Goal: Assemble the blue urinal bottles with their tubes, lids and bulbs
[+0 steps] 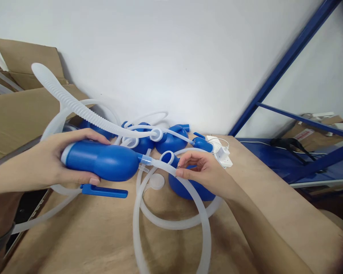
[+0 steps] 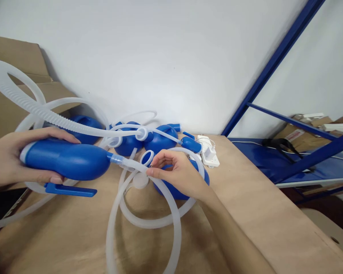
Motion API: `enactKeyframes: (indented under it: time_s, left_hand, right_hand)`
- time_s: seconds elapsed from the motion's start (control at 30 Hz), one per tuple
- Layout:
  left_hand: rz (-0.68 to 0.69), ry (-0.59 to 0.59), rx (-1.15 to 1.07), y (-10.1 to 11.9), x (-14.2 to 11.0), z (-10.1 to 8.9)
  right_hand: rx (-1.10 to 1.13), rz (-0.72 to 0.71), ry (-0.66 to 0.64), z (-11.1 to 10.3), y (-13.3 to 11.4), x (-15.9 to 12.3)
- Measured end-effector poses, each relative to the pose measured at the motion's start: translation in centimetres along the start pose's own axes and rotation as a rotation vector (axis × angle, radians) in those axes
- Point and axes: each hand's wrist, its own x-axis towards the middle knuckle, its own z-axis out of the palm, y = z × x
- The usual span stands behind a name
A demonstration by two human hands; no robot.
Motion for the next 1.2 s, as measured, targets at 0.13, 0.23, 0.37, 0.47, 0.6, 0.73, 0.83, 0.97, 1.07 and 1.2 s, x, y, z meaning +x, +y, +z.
enactKeyframes:
  time_s: [0.13, 0.23, 0.37, 0.47, 0.6, 0.73, 0.83, 0.97, 1.07, 1.2]
  left_hand:
    - [0.030, 0.034, -0.066, 2.2, 0.8, 2.4]
    - [0.061, 0.116, -0.090, 3.7, 1.1, 4.1]
    - [0.124, 0.138, -0.098, 4.4, 1.0, 4.7]
    - [0.125, 0.110, -0.082, 4.3, 0.9, 4.5]
    - [0.105, 0.086, -0.073, 4.1, 0.8, 4.4]
    - [0.082, 0.124, -0.076, 4.2, 0.8, 4.4]
    - [0.119, 0.118, -0.088, 4.5, 0.7, 4.7]
    - [0.171, 0.065, -0.150, 5.0, 0.7, 5.9]
    - [0.169, 0.052, -0.142, 5.5, 0.7, 7.0]
    - [0.141, 0.060, -0.131, 5.8, 0.6, 7.4]
  right_hand:
    - [-0.047, -0.083, 0.141, 0.7, -0.3, -0.2]
    - [-0.079, -0.120, 0.222, 0.1, -0.5, -0.2]
    - [-0.121, -0.132, 0.159, -1.0, -0.8, -0.2]
    - [-0.157, -0.114, 0.115, -1.2, -1.1, -0.3]
    - [-0.200, -0.069, 0.144, -1.2, -1.4, -0.5]
    - [-0.095, -0.017, 0.123, -1.5, -1.5, -0.5]
    - [-0.010, -0.042, 0.115, -1.5, -1.5, -0.4]
    - [-0.016, -0.082, 0.100, -0.9, -1.5, -0.4]
    - [-0.031, -0.088, 0.091, -0.8, -1.4, -0.4]
    - [-0.039, -0.018, 0.039, -1.5, -1.1, -0.1]
